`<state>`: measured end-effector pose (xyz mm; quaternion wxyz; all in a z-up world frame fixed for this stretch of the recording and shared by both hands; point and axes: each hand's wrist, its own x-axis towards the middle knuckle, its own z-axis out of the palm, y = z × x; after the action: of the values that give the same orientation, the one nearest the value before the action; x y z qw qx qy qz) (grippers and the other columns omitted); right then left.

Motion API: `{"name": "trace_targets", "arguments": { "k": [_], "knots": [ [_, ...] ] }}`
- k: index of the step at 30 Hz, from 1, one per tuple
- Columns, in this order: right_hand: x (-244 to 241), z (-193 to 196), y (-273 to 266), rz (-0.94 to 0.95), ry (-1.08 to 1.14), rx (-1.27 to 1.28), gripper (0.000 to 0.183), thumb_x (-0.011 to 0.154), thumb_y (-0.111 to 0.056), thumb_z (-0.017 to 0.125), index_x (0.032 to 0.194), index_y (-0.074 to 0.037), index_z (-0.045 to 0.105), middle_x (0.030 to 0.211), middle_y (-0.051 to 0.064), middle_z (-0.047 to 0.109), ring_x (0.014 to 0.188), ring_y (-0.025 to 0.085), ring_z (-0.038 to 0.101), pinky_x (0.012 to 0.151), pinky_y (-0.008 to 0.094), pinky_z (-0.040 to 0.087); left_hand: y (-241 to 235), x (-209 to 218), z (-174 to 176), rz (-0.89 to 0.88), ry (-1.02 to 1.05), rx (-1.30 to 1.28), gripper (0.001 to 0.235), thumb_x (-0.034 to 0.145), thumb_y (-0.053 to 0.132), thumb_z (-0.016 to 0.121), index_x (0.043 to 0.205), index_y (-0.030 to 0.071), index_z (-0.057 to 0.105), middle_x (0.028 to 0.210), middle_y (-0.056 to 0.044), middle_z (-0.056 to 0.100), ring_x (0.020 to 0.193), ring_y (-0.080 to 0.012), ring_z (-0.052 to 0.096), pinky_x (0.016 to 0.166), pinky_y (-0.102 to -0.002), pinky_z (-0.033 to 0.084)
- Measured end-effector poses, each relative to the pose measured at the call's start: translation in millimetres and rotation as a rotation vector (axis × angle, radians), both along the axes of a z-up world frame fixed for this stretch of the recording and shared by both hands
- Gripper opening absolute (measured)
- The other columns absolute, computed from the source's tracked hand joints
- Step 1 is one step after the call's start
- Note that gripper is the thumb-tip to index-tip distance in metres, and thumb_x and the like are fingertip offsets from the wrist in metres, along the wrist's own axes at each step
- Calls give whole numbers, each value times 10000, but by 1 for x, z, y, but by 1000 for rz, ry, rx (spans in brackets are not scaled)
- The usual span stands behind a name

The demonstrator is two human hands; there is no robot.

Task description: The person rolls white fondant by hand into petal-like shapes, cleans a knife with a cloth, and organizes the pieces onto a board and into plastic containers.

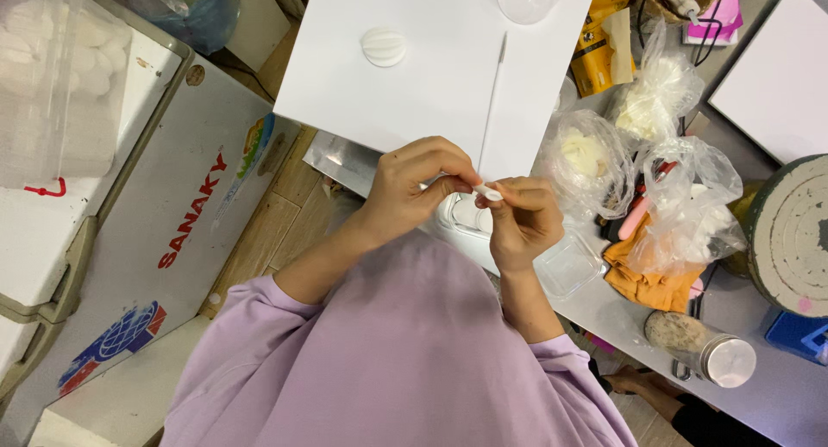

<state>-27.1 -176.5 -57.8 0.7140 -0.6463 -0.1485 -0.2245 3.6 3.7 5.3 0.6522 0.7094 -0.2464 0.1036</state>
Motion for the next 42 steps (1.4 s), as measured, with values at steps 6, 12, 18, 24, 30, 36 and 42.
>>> {"name": "trace_targets", "arguments": {
  "k": [6, 12, 18, 24, 30, 36, 42],
  "knots": [
    [-1, 0, 4, -44, -31, -131, 112, 989, -2, 729, 989, 41, 626, 988, 134, 646, 795, 186, 687, 680, 293, 609, -4, -1, -5, 3, -73, -7, 193, 891, -124, 732, 968, 48, 688, 968, -39, 690, 885, -142, 714, 733, -248, 624],
    [3, 0, -1, -67, -51, -177, 104, 961, 59, 734, 987, 31, 637, 973, 135, 659, 812, 185, 691, 695, 283, 611, -3, 2, -10, 30, -44, -38, 200, 904, -113, 742, 947, 79, 701, 989, -31, 711, 893, -141, 728, 748, -254, 645],
    [9, 5, -2, -167, -224, -454, 196, 862, 155, 762, 953, 21, 653, 917, 154, 696, 804, 227, 701, 686, 285, 551, 2, 2, -12, -33, -11, -30, 181, 849, -42, 818, 933, 47, 684, 944, -35, 703, 860, -131, 698, 724, -265, 583],
    [8, -5, 2, -113, -198, -408, 163, 890, 106, 768, 946, 18, 642, 925, 149, 692, 803, 225, 692, 689, 286, 558, 5, 0, -21, -26, -41, -31, 185, 864, -10, 830, 884, 62, 661, 922, -25, 698, 890, -130, 663, 768, -278, 550],
    [5, -13, -2, 93, 99, 136, 142, 1019, -63, 713, 1011, 2, 588, 1005, 103, 628, 818, 177, 690, 740, 307, 607, 4, -4, -14, -9, 82, -6, 207, 876, 6, 794, 1054, 51, 700, 1011, -54, 720, 894, -128, 720, 775, -264, 595],
    [5, -6, 8, 162, 117, 147, 132, 1023, -53, 710, 1019, 24, 603, 997, 118, 626, 806, 188, 690, 731, 319, 613, 7, -11, -32, 143, 42, 70, 211, 854, -49, 804, 1011, 70, 730, 902, -40, 733, 827, -142, 714, 746, -282, 578],
    [27, 45, 19, 172, -173, -325, 102, 960, 21, 740, 999, 35, 647, 960, 132, 664, 813, 197, 718, 686, 302, 611, 18, -17, -50, 348, -69, -75, 215, 930, -91, 712, 1040, 67, 616, 993, -57, 738, 939, -191, 757, 1047, -358, 607]
  ]
}}
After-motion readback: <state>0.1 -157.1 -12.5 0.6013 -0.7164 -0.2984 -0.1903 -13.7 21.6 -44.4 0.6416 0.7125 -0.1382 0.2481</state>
